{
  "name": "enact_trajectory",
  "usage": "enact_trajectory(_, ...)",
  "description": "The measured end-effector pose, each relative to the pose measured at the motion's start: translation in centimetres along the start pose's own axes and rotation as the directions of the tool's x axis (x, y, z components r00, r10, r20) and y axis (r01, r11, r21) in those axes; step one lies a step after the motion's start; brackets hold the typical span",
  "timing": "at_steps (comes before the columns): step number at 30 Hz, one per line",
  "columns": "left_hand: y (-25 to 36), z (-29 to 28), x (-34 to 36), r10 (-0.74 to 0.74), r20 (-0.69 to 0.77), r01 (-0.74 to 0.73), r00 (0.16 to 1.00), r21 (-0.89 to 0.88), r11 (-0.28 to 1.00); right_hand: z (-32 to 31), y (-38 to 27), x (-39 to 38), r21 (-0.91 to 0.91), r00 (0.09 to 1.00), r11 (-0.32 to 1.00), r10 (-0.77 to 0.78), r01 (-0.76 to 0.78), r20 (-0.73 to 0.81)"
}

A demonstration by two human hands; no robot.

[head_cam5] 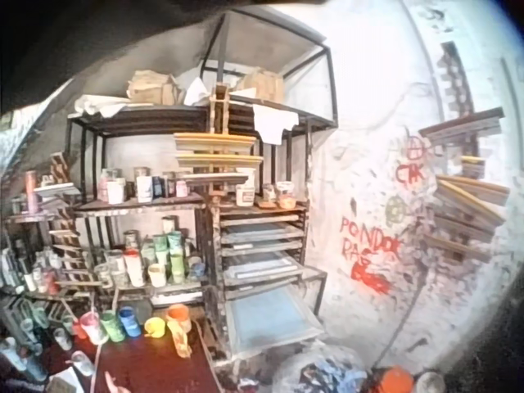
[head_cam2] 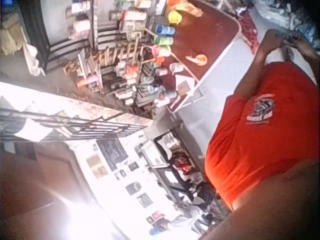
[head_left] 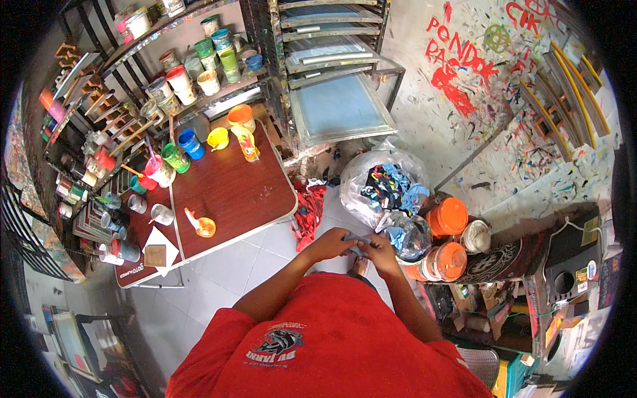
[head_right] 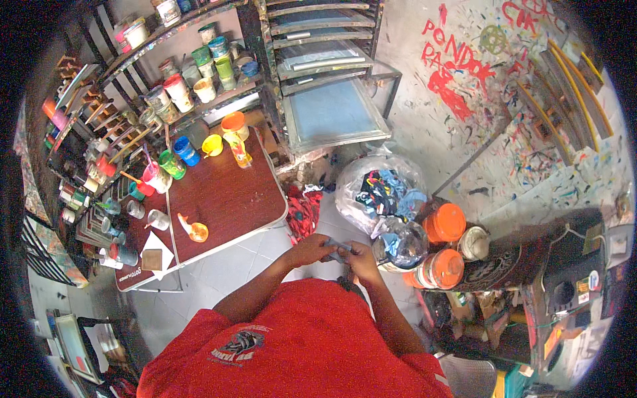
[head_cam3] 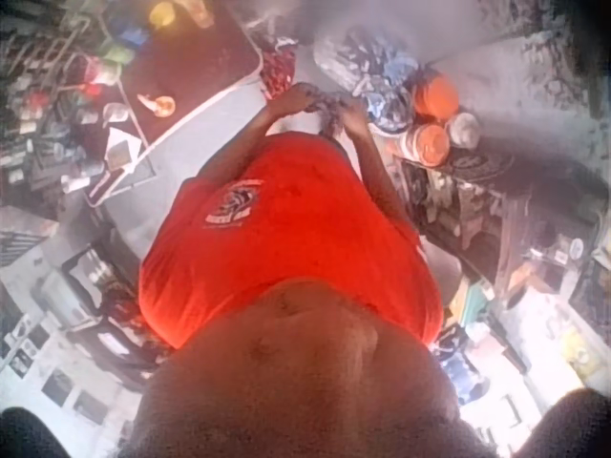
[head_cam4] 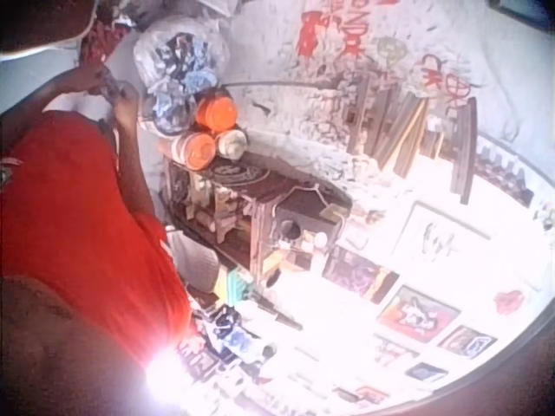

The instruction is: The person prepares a screen-printing frame by applying tape to mask areas, washes the frame, and then applies red ink to a garment using a squeegee on the prepared screen.

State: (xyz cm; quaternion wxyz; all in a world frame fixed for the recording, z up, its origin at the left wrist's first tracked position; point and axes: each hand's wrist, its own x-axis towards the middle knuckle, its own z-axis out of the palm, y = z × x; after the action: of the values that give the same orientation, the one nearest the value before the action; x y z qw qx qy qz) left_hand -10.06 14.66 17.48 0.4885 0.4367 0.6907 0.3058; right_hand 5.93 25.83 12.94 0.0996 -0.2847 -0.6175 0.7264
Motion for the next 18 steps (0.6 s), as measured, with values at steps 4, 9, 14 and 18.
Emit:
enact_trajectory(4, -4.5, 2.0, 0.0, 0.043, -0.442, -0.136, 0.896, -0.181, 0.974, 1.5, -0.4, 0.6, 0.131, 0.986, 0.991, 0.043, -0.022, -0.16)
enact_trajectory(9, -5.9, 3.2, 0.3, 0.034, -0.348, -0.203, 0.937, -0.461, 0.864, 2.7, 3.2, 2.5, -0.085, 0.942, 0.984, -0.177, 0.159, -0.284)
enact_trajectory(14, -8.3, 3.7, 0.5, -0.004, -0.333, -0.257, 0.943, -0.734, 0.629, 5.1, -1.3, 1.6, 0.282, 0.998, 0.959, 0.039, -0.025, -0.045)
enact_trajectory(18, -9.0, 3.1, 0.4, -0.154, -0.347, -0.103, 0.925, -0.62, 0.778, 4.6, 2.1, 3.1, -0.005, 0.992, 0.998, -0.064, 0.063, -0.11)
